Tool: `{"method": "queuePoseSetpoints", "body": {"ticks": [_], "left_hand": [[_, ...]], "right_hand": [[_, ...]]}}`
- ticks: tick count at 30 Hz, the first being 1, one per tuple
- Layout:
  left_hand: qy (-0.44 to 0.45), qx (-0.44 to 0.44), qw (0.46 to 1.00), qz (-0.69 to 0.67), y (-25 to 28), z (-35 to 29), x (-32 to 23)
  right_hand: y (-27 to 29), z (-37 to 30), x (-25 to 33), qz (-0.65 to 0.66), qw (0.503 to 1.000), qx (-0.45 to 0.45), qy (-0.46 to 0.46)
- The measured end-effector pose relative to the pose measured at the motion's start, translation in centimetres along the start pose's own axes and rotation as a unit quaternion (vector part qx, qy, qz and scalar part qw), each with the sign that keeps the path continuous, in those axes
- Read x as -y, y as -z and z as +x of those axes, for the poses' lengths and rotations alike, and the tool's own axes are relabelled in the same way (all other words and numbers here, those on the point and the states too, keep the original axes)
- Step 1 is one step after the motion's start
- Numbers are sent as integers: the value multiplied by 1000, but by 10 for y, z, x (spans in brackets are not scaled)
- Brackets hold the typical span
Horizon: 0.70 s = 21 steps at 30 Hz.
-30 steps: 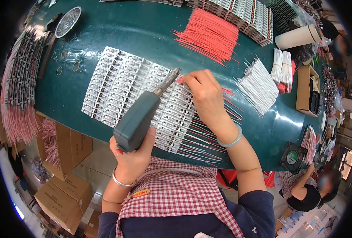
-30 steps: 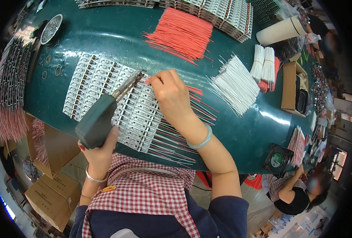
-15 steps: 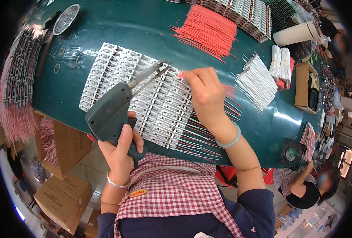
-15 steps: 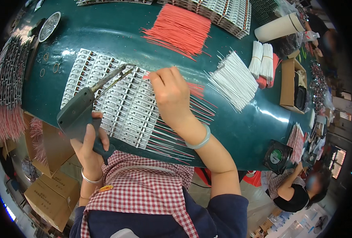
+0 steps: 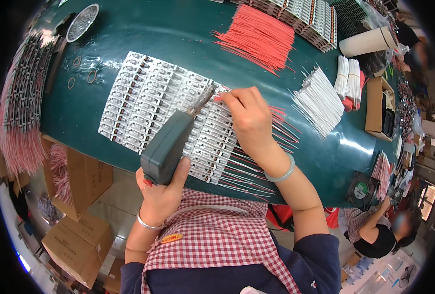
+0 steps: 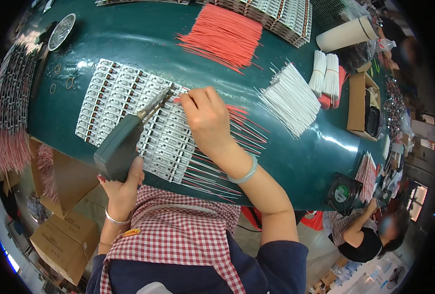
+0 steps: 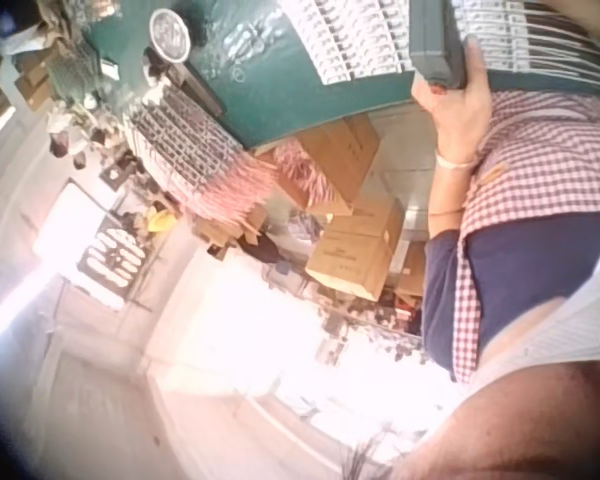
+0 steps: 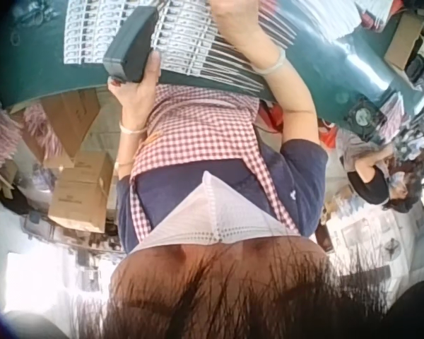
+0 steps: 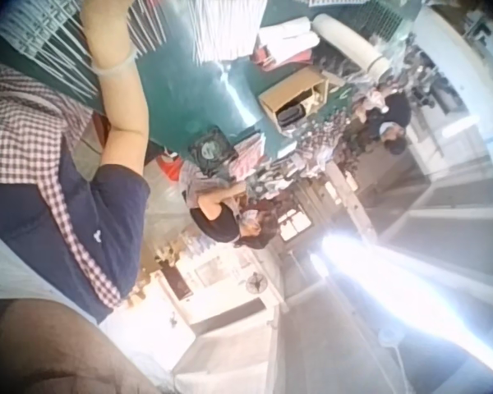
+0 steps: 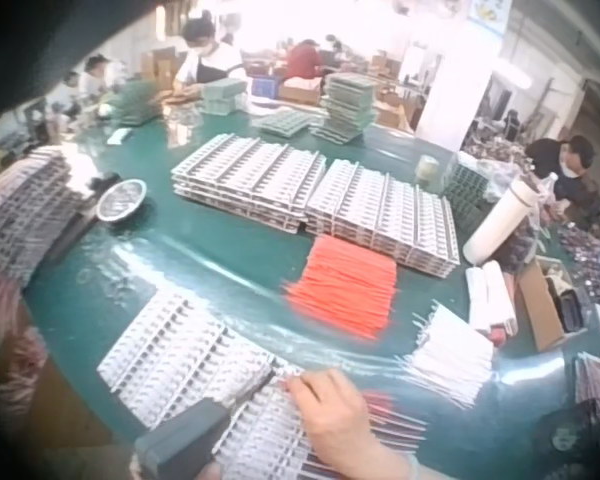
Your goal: The person uses a soldering iron to attach red and white wires to a grid of white plastic holders on a green workbench. They repeatedly pick up wires, position them into slots, and apply the soldering iron to secure them.
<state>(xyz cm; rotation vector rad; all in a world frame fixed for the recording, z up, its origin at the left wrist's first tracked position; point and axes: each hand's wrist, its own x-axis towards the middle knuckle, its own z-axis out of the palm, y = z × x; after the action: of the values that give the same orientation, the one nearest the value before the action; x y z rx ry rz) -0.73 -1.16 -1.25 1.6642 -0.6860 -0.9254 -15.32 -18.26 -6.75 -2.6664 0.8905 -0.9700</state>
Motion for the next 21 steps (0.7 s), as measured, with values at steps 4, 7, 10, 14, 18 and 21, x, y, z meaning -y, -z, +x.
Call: {"method": "queuePoseSetpoints", "body": {"ticks": [4,7,10,14,18,21], "left_hand": [[-2,29,999,40,1,2,-3],[-12,38,999,33,-1,3,-4],[-26,37,997,59,0,4,-1],[-50,34,994,87,0,4,-1],[-36,18,997,69,0,1,1],[-82,0,995,52,5,-3,14]], "right_hand": [[0,0,0,-8,1000,-6,1],[-1,0,0,3,1000,-8,2],[0,1,2,3,1000,-1,-1],[2,2,5,-3,1000,-3,-20],[2,2,5,-5,1000,4,-20],[0,1,3,-7,1000,2,-4]]}}
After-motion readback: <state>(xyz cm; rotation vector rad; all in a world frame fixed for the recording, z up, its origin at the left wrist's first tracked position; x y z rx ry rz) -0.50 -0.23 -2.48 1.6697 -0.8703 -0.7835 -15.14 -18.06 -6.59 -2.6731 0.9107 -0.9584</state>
